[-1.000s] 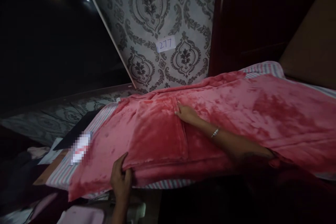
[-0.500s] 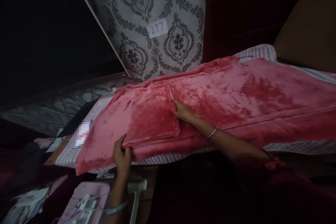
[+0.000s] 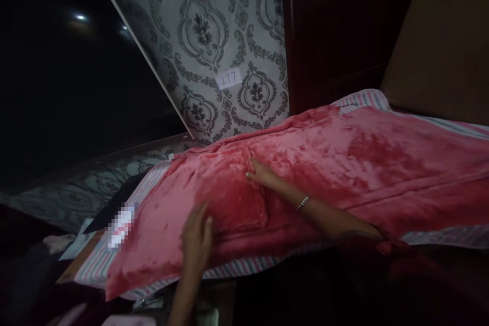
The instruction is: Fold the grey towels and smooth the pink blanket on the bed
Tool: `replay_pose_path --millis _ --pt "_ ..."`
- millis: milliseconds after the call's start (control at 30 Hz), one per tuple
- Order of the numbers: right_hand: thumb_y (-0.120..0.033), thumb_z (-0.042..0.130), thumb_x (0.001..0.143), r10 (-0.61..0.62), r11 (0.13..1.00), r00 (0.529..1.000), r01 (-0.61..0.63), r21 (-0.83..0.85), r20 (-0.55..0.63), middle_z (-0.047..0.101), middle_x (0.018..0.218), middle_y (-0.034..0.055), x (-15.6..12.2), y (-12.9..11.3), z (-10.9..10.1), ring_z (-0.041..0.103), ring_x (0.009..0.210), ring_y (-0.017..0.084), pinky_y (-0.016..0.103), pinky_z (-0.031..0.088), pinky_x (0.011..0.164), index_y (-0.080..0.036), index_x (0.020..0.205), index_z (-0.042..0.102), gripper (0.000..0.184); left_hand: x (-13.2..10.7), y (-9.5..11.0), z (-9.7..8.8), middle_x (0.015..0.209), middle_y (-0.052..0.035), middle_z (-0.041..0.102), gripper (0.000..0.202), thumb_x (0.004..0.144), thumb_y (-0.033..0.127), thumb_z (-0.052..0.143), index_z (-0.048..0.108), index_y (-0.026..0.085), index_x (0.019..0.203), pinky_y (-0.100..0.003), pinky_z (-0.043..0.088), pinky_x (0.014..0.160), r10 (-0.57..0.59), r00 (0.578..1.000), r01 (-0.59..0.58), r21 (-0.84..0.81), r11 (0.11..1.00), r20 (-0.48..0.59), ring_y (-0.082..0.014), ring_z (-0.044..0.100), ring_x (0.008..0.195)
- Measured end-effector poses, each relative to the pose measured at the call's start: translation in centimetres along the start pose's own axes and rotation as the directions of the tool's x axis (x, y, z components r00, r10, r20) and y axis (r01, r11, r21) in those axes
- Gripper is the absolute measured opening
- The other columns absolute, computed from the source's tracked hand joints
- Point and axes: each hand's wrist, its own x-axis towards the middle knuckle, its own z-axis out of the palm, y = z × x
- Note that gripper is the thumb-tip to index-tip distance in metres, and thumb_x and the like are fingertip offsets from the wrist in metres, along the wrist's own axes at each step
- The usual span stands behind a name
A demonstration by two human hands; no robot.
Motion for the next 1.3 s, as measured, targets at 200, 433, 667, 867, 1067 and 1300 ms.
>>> replay_pose_path --millis 200,433,667,867,1067,1300 --pt "-0.029 0.058 0.09 0.014 0.999 0.998 -0.017 -0.044 -0.064 0.052 0.149 0.0156 3.2 -1.4 -0.1 0.058 0.128 0.028 0.033 0.047 0.104 -0.013 0.158 0.032 0.075 -1.2 6.3 6.8 0.162 -0.0081 0.038 0.062 0.09 0.029 0.058 0.048 0.033 0.151 -0.071 0.024 0.118 0.01 0.902 -0.085 0.154 0.984 0.433 -0.0396 0.029 0.151" --pt "-0.016 0.043 0.094 0.038 0.992 0.996 -0.046 -0.114 -0.075 0.061 0.137 0.0185 3.4 -1.9 0.8 0.062 0.12 0.026 0.034 0.048 0.1 -0.011 0.149 0.047 0.056 -1.3 5.6 4.1 0.161 -0.0001 0.04 0.059 0.089 0.034 0.059 0.051 0.039 0.147 -0.065 0.019 0.123 0.005 0.793 0.018 -0.031 0.999 0.61 -0.0345 0.027 0.153" --pt "-0.027 0.047 0.096 -0.173 0.924 0.971 0.103 -0.369 -0.163 0.034 0.161 0.0182 4.6 -5.2 1.0 0.031 0.148 0.032 0.049 0.026 0.12 -0.011 0.155 0.039 0.062 10.7 1.7 4.4 0.154 -0.014 0.049 0.056 0.095 0.028 0.043 0.05 0.012 0.149 -0.041 0.032 0.123 -0.09 0.85 0.153 -0.079 0.985 0.519 -0.0244 0.045 0.144" --pt "-0.038 0.037 0.102 -0.134 0.909 0.99 0.102 -0.405 -0.052 0.03 0.164 0.0109 6.6 -4.1 3.6 0.021 0.153 0.032 0.053 0.021 0.121 -0.021 0.159 0.036 0.059 19.7 -3.1 11.0 0.165 -0.0159 0.027 0.062 0.1 0.04 0.039 0.036 0.013 0.156 -0.057 0.016 0.125 -0.326 0.784 0.112 0.397 0.911 0.527 -0.0294 0.02 0.155" --pt "-0.052 0.035 0.102 -0.092 0.911 0.995 0.094 -0.401 0.023 0.024 0.166 0.0096 7.1 -2.0 5.5 0.015 0.154 0.032 0.056 0.017 0.12 -0.028 0.159 0.036 0.062 19.8 -8.6 13.4 0.169 -0.0121 0.02 0.069 0.1 0.057 0.028 0.031 0.021 0.159 -0.064 0.012 0.123 -0.469 0.795 0.18 0.587 0.789 0.386 -0.0293 0.012 0.157" --pt "-0.056 0.034 0.101 -0.045 0.935 0.996 0.07 -0.348 0.079 0.018 0.168 0.0069 7.0 -2.6 4.6 0.012 0.154 0.036 0.054 0.012 0.121 -0.029 0.16 0.032 0.065 21.1 -13.0 11.9 0.169 -0.0085 0.02 0.066 0.1 0.052 0.029 0.031 0.023 0.159 -0.061 0.024 0.121 -0.542 0.743 0.275 0.559 0.782 0.393 -0.0302 0.021 0.155"
